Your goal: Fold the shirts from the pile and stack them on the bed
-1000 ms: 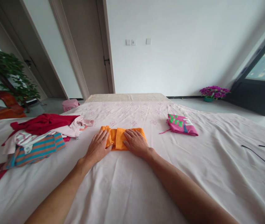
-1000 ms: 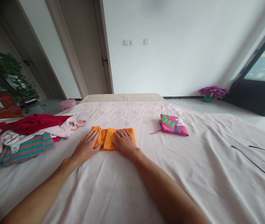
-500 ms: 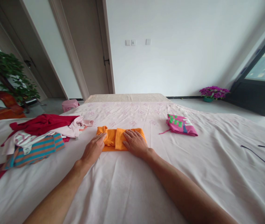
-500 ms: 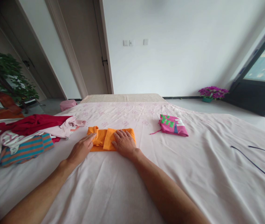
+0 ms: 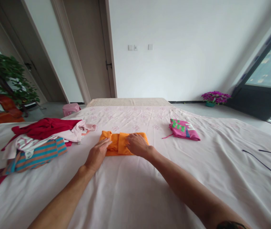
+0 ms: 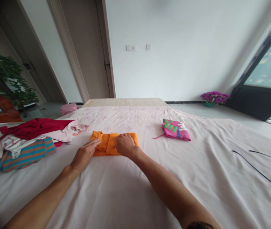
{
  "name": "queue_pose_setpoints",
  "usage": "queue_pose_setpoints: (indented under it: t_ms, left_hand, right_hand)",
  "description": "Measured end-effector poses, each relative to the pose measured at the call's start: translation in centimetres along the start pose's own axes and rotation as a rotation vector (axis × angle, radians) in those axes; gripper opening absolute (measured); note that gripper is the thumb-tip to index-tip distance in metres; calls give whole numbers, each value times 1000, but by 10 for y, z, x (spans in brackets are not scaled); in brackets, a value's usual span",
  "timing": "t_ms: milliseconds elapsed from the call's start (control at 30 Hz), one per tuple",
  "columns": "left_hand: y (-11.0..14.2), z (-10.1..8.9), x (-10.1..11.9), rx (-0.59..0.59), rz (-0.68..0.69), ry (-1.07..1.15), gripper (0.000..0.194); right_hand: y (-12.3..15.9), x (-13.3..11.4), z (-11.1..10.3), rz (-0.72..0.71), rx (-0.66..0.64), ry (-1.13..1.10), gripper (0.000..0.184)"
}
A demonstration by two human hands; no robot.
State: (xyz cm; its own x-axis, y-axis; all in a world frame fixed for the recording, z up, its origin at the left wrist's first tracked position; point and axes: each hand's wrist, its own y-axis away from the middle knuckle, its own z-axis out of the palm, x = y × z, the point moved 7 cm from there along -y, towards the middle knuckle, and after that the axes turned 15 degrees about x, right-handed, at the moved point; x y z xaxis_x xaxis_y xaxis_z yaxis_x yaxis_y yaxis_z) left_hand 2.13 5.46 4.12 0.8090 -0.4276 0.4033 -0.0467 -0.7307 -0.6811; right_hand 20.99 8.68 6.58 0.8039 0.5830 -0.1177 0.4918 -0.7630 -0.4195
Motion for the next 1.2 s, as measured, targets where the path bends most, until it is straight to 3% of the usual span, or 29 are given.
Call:
queue_pose_setpoints:
  t_ms: [167,300,433,600,767,900,1067,1200]
  left_hand:
    - [1,4,5,-27,86,-20,39]
    - [2,2,7,2,161,-21,37]
    - [4,0,6,33,206,-33,35]
    - [4,-1,7,45,238,-84,34]
    - [3,-4,16,63,316,-80,32]
    - [4,-6,20,56,352,-86,36]
    - [3,-4,20,-3,280,-76,44]
    - [2,-1,27,-97,213,-10,46]
  right_hand:
    - [-56,-12,2,93,21,-180,38]
    - [-96,-19,27,211,19,-193,35]
    - [-117,-27,52,260,-34,-173,33]
    - [-125,-31,70,302,-64,-173,33]
    - [-127,-36,69,290,-45,-212,23]
    - [-130,-35,67,306,7,-282,29]
    - [-124,-24,77,359,-3,-325,33]
    - [-110,-24,74,333,50,-283,32]
